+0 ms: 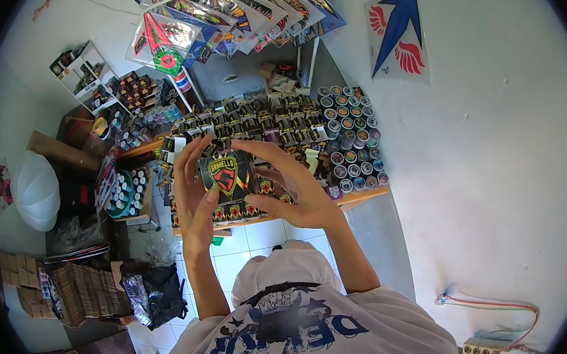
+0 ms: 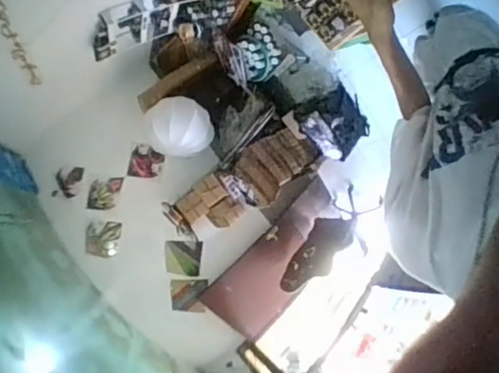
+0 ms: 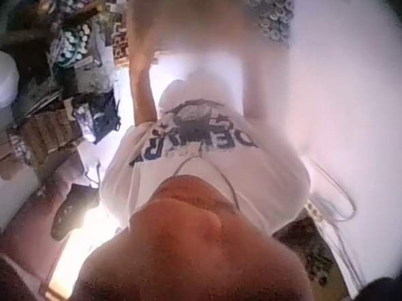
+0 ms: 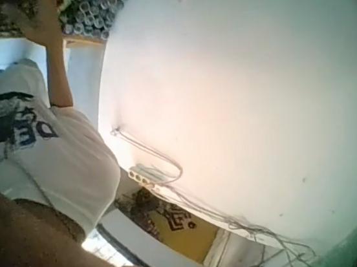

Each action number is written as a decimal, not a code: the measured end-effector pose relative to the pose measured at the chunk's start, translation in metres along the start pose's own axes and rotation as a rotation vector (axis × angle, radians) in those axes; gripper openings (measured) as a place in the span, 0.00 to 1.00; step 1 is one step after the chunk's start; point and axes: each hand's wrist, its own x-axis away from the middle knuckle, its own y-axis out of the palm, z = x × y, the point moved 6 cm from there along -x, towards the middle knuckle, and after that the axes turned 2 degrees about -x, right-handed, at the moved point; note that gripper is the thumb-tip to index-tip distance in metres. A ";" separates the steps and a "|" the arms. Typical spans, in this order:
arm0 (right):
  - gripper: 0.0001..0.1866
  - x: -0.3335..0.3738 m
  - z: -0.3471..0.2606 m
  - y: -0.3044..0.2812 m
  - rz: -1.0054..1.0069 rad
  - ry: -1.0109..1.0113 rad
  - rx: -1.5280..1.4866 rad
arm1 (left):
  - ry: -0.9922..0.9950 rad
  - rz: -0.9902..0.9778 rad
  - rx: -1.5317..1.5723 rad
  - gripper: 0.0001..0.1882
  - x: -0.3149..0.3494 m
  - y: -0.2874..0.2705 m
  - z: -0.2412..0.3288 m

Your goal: The person assembles small firework units by opening rectangular boxes, inserting cylindrical components, and closing the boxes. They repeat this process for multiple units, handling the boxes and components by hand in a retail setting.

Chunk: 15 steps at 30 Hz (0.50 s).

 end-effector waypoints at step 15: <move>0.29 -0.025 0.023 -0.004 -0.050 -0.035 -0.153 | -0.091 0.054 0.028 0.35 -0.002 -0.005 -0.009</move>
